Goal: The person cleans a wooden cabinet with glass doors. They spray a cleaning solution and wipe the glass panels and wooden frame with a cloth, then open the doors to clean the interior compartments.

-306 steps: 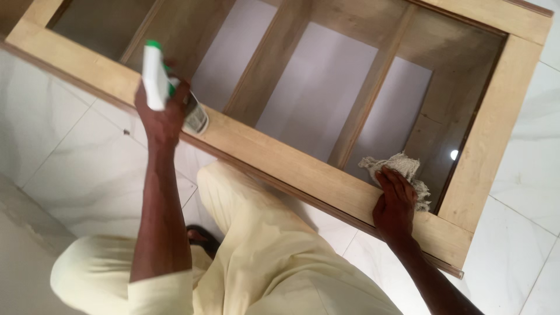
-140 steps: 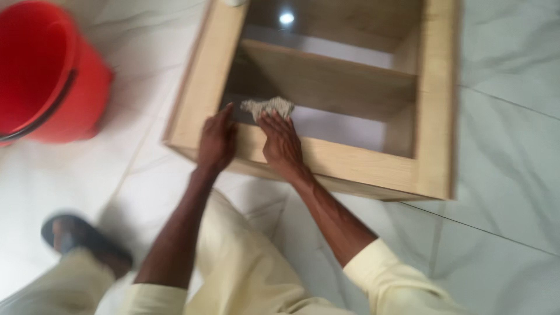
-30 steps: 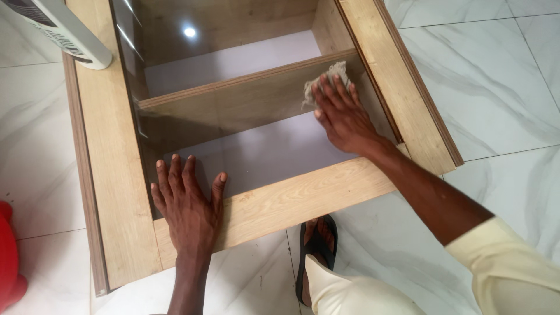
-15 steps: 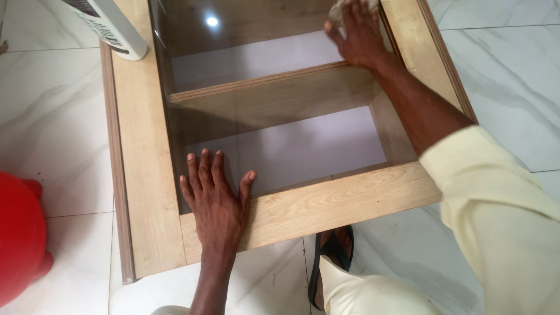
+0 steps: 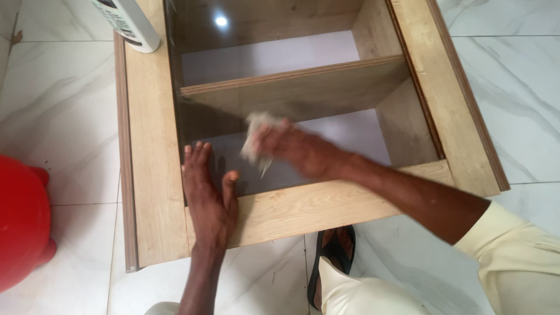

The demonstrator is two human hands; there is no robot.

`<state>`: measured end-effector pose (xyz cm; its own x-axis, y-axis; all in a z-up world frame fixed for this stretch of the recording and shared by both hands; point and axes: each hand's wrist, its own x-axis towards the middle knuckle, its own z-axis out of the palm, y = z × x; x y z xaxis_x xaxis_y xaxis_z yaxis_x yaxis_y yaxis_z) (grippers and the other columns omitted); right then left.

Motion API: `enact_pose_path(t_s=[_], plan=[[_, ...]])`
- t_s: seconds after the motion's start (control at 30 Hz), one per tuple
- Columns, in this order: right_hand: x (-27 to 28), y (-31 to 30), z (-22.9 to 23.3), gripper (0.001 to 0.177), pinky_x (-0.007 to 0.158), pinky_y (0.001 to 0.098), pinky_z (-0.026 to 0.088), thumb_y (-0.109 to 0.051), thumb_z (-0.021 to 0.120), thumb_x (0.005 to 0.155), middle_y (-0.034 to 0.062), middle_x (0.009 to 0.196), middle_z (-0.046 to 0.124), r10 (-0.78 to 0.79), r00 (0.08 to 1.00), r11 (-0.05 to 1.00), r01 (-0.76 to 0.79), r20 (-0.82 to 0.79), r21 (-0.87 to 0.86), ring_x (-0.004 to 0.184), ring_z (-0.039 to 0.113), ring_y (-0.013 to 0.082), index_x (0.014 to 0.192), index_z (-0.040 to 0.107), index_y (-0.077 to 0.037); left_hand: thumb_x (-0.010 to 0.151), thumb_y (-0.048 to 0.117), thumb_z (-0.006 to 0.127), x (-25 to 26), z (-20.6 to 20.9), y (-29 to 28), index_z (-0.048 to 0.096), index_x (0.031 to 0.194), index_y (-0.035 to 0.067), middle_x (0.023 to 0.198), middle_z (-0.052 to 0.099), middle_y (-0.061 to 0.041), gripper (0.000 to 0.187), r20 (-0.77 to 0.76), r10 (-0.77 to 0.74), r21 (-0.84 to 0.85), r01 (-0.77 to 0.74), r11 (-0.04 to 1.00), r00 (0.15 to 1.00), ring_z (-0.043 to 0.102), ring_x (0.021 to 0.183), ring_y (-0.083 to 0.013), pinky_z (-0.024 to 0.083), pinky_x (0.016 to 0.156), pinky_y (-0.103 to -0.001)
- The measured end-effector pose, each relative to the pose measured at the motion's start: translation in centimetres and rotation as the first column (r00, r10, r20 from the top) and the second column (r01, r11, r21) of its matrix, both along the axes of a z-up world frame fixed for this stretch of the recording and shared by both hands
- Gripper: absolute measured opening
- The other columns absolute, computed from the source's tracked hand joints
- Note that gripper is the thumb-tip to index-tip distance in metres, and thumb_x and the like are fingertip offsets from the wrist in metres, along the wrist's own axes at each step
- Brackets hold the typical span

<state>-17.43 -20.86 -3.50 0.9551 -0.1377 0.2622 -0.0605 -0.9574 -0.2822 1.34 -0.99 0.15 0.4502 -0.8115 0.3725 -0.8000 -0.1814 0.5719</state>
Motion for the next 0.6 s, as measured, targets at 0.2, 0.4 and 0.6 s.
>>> enact_pose_path(t_s=[0.2, 0.4, 0.6], plan=[[-7.3, -20.6, -0.1, 0.061, 0.127, 0.0535, 0.02, 0.009, 0.037, 0.097, 0.0236, 0.164, 0.039, -0.469, 0.876, 0.881, 0.473, 0.116, -0.011, 0.155, 0.029, 0.0384, 0.156, 0.045, -0.003, 0.112, 0.056, 0.038, 8.8, 1.0, 0.6, 0.042, 0.155, 0.009, 0.16, 0.048, -0.018, 0.064, 0.09, 0.155, 0.065, -0.161, 0.985, 0.984, 0.032, 0.158, -0.0359, 0.014, 0.133, -0.06], [0.8, -28.9, -1.6, 0.043, 0.121, 0.0629, 0.012, -0.016, 0.041, 0.111, 0.0302, 0.155, 0.04, -0.844, 0.533, 0.531, 0.846, -0.06, 0.055, 0.147, 0.033, 0.0437, 0.15, 0.042, 0.002, 0.108, 0.062, 0.037, 9.5, 0.6, -0.3, 0.042, 0.153, 0.006, 0.156, 0.047, -0.023, 0.071, 0.029, 0.226, 0.072, -0.228, 0.971, 0.974, 0.031, 0.153, -0.0395, 0.011, 0.126, -0.062], [14.1, -14.2, 0.3, 0.061, 0.126, 0.0545, 0.003, -0.031, 0.036, 0.112, 0.0249, 0.168, 0.019, -0.359, 0.931, 0.933, 0.36, -0.062, 0.017, 0.158, 0.012, 0.0352, 0.16, 0.024, 0.003, 0.107, 0.065, 0.033, 9.3, 0.9, -0.8, 0.042, 0.153, 0.006, 0.156, 0.047, -0.022, 0.075, 0.054, 0.229, 0.082, -0.233, 0.969, 0.972, 0.031, 0.154, -0.0379, 0.012, 0.126, -0.061]])
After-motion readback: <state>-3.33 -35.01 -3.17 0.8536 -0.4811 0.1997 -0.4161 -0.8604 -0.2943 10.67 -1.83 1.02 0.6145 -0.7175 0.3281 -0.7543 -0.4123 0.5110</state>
